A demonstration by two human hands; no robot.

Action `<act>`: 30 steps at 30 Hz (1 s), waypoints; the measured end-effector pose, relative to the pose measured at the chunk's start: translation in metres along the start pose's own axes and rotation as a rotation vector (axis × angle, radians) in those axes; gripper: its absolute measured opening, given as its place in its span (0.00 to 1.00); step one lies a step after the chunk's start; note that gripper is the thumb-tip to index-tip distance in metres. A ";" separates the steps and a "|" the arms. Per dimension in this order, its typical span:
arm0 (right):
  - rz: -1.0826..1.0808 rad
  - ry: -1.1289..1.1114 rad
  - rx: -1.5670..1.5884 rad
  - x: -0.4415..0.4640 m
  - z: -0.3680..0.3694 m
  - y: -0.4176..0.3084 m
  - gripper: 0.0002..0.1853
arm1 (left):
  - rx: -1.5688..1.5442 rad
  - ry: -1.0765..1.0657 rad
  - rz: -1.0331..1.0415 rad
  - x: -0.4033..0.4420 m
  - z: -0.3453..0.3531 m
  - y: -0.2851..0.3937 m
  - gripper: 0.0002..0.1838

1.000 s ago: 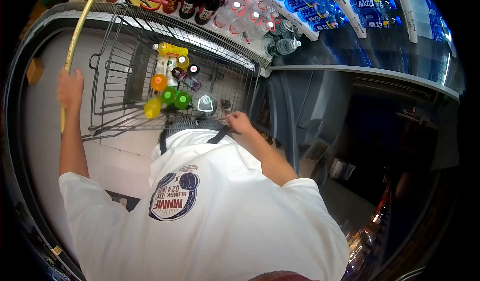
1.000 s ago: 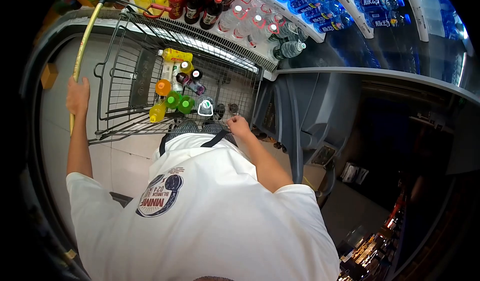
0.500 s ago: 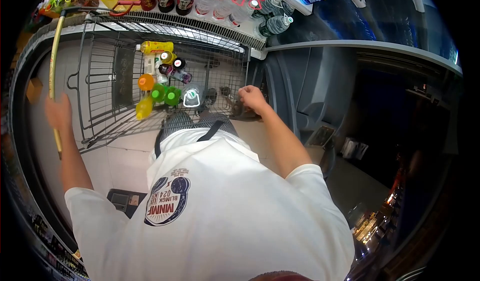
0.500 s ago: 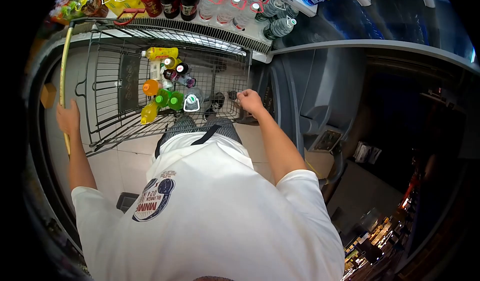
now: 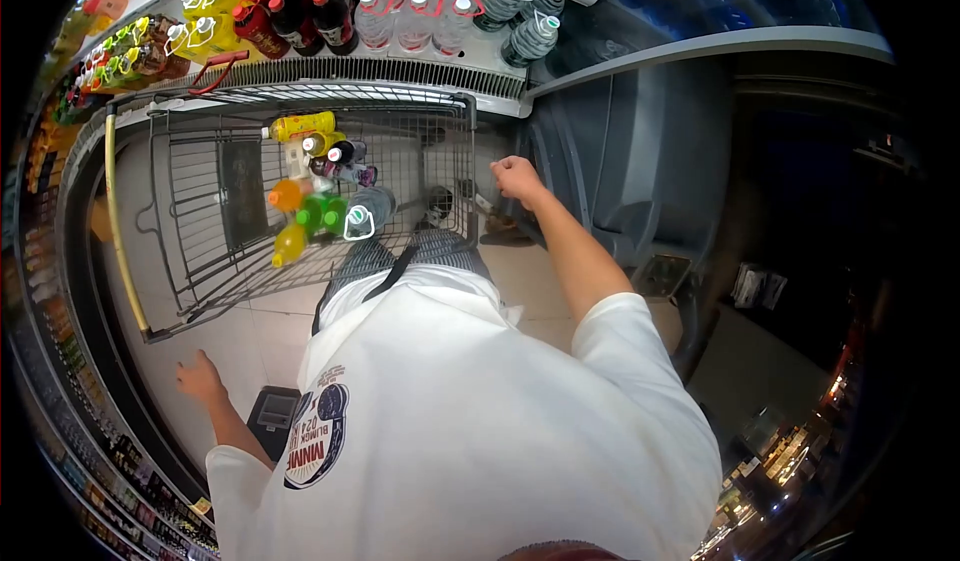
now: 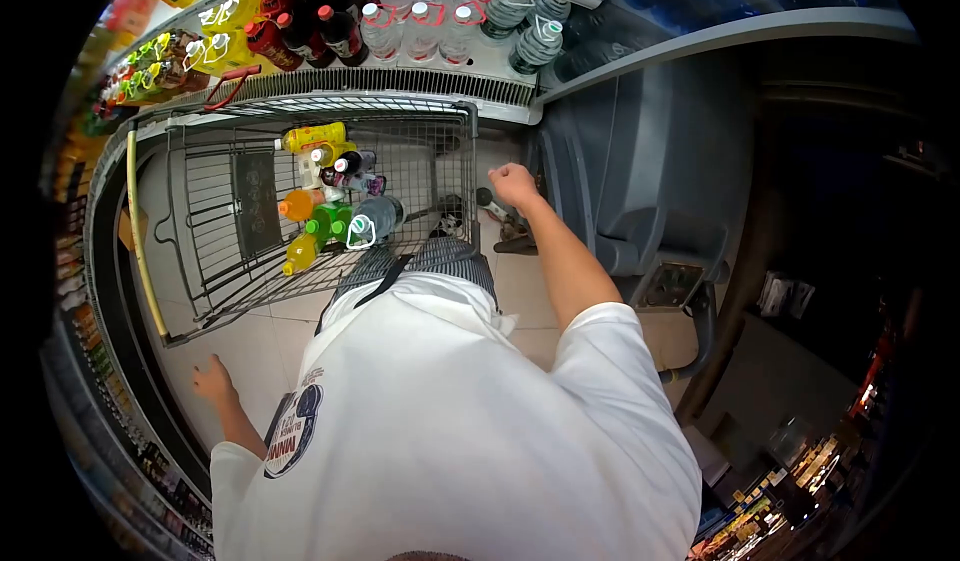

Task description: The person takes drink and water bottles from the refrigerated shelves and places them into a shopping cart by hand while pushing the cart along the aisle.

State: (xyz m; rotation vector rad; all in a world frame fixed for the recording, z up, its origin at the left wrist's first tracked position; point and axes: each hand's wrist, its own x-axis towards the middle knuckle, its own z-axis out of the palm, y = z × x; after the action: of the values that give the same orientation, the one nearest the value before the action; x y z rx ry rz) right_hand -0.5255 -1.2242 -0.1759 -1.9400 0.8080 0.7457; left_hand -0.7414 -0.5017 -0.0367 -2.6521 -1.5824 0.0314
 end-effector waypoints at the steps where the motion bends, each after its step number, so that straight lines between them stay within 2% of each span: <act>1: 0.010 0.004 0.012 0.007 0.002 0.006 0.17 | -0.100 -0.053 -0.177 -0.025 -0.005 -0.002 0.42; 3: -0.004 -0.021 -0.017 0.026 0.004 0.022 0.17 | -0.206 -0.162 -0.310 -0.026 0.037 -0.067 0.35; 5: 0.009 -0.046 -0.018 0.034 0.000 0.022 0.18 | -0.488 -0.525 -0.573 -0.071 0.012 -0.047 0.24; 6: 0.031 -0.058 -0.003 0.029 -0.004 0.013 0.18 | -0.571 -0.470 -0.571 -0.109 0.003 -0.021 0.17; 7: 0.055 -0.071 0.013 0.026 -0.008 0.005 0.18 | -0.527 -0.577 -0.519 -0.130 -0.002 -0.007 0.16; 8: 0.078 -0.098 0.048 0.031 -0.010 0.001 0.18 | -0.495 -0.644 -0.399 -0.143 0.015 -0.014 0.20; 9: 0.104 -0.124 0.081 0.039 -0.014 -0.001 0.18 | -0.386 -0.687 -0.198 -0.157 0.028 -0.013 0.27; 10: 0.131 -0.152 0.110 0.047 -0.017 -0.004 0.19 | -0.184 -0.575 0.142 -0.171 0.043 -0.015 0.32; 11: 0.154 -0.119 0.143 0.057 -0.020 -0.010 0.21 | -0.201 -0.651 0.283 -0.178 0.056 -0.015 0.33; 12: 0.140 -0.135 0.220 0.065 -0.026 -0.018 0.22 | -0.326 -0.832 0.144 -0.200 0.027 0.033 0.30; 14: 0.166 -0.104 0.306 0.089 -0.038 -0.042 0.22 | -0.426 -0.832 0.200 -0.231 0.001 0.076 0.27; 17: 0.071 -0.009 0.320 0.132 -0.050 -0.085 0.23 | -0.523 -0.836 0.259 -0.239 -0.027 0.106 0.24; 20: -0.067 0.061 0.158 0.144 -0.063 -0.152 0.27 | -0.557 -0.772 0.199 -0.245 -0.032 0.090 0.23; 22: -0.242 0.190 0.182 0.174 -0.060 -0.176 0.25 | -0.584 -0.798 0.077 -0.255 -0.029 0.065 0.22; 24: -0.309 0.189 0.231 0.185 -0.061 -0.208 0.25 | -0.508 -0.854 0.021 -0.261 -0.033 0.037 0.23; 26: -0.339 0.105 0.173 0.206 -0.066 -0.230 0.34 | -0.496 -0.842 -0.086 -0.278 -0.035 0.006 0.25; 28: -0.318 0.130 0.182 0.213 -0.063 -0.244 0.33 | -0.484 -0.849 -0.189 -0.291 -0.034 -0.019 0.26; 30: -0.229 0.162 0.343 0.244 -0.049 -0.246 0.29 | -0.428 -0.844 -0.215 -0.303 -0.033 -0.042 0.24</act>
State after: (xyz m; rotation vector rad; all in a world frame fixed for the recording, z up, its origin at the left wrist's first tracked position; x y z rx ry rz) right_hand -0.1786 -1.2285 -0.2177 -1.7558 0.7392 0.2931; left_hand -0.9210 -0.7489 -0.0041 -2.9415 -2.3050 1.0347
